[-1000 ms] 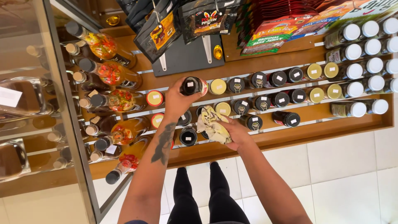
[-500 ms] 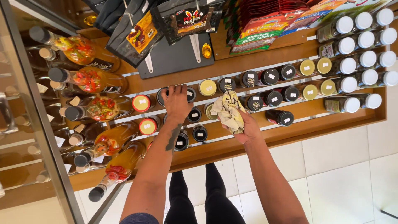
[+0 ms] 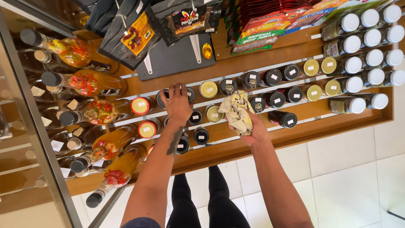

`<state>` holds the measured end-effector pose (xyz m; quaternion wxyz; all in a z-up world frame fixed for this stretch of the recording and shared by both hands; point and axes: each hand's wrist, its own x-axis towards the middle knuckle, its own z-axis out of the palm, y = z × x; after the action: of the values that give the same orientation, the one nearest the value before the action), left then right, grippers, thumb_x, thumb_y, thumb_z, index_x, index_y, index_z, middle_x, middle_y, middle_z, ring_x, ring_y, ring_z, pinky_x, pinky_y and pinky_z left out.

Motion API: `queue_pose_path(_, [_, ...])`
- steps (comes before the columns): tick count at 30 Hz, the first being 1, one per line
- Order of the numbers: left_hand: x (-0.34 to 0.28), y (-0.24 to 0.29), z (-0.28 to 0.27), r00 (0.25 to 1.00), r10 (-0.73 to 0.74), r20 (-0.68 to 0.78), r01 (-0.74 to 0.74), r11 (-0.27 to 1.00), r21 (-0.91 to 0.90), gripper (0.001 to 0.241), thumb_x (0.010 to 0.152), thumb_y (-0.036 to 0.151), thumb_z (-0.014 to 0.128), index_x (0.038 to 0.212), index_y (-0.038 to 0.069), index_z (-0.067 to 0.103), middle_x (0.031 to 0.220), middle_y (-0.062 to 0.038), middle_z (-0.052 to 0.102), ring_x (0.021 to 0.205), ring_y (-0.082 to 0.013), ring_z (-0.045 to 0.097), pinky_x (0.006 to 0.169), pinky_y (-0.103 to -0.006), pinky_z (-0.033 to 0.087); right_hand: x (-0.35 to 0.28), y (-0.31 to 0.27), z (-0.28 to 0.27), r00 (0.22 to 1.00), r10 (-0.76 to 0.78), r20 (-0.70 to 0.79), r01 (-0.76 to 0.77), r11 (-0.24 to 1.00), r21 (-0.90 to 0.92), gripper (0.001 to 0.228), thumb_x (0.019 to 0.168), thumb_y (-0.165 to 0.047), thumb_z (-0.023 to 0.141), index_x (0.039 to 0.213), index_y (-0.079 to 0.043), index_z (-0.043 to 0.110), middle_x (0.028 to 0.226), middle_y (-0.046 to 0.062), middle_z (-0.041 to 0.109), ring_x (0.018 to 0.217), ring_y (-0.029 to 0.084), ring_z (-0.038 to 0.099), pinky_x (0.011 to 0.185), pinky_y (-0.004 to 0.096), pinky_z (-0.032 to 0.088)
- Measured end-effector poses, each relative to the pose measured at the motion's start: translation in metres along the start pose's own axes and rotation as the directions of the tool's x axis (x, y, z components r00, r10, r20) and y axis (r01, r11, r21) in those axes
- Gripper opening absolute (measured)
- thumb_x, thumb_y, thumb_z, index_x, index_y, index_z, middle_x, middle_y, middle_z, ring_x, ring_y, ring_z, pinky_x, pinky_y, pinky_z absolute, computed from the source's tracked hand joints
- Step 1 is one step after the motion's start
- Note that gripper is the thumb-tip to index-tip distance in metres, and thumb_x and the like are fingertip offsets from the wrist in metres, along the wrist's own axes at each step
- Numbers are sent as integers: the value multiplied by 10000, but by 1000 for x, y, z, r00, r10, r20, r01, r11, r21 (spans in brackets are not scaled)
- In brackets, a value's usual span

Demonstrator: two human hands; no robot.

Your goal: The person is cleaning jars of food products on a store shelf using a cloth.

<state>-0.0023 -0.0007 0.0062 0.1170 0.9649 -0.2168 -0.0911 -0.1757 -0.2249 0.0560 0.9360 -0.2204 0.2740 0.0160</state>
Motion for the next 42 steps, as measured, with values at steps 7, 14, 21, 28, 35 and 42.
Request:
queue_pose_path(7, [-58,58,-33,995,7,98,31,923,-385,812,713,103,789,1474,128,505,1470,-63,544,1372,-285,470,1115,-538,321,-14,-16,40,996,-13,-87,12,1000,-16,549,981,-181,558,1480,11,433,1351,224,627,1174,408,677,949,517,603])
queue_pose_path(14, [-73,75,34,996,88,-5,-79,859,-505,894,657,182,900,1438,28,493,1389,-152,586,1257,-347,534,1017,-474,423,-13,2,50,920,-373,-121,123,568,-814,436,873,-50,783,1291,-28,664,1261,190,650,1103,318,677,933,441,569])
queue_pose_path(21, [-95,67,16,989,14,-149,-87,865,-495,610,749,125,806,1323,65,612,1205,-140,665,1176,-348,587,1023,-457,456,-13,35,59,913,-148,380,313,-345,-885,392,764,-31,823,1134,-152,772,1160,168,605,1092,394,620,937,447,536])
queue_pose_path(28, [-123,70,-73,994,-39,-101,-40,734,-678,633,692,178,842,1270,57,614,1174,-175,616,1065,-401,624,896,-466,558,-21,0,112,858,-256,446,394,-229,-890,460,735,-29,771,1176,-160,760,1195,158,626,1093,356,635,962,433,543])
queue_pose_path(35, [-133,65,-96,954,-280,-105,54,507,-860,644,682,163,910,1245,18,633,1162,-104,665,1023,-225,719,877,-339,613,-34,-3,131,941,-219,256,254,-37,-966,367,856,-95,781,1218,-141,738,1248,135,613,1147,314,651,994,374,528])
queue_pose_path(42, [-140,55,-122,937,-257,236,156,-294,-943,537,795,18,826,1274,-44,592,1147,-70,645,999,-196,692,831,-310,616,-14,-3,64,985,-64,-161,-51,783,-620,302,943,-116,667,1238,-57,687,1142,147,720,989,256,708,767,363,626])
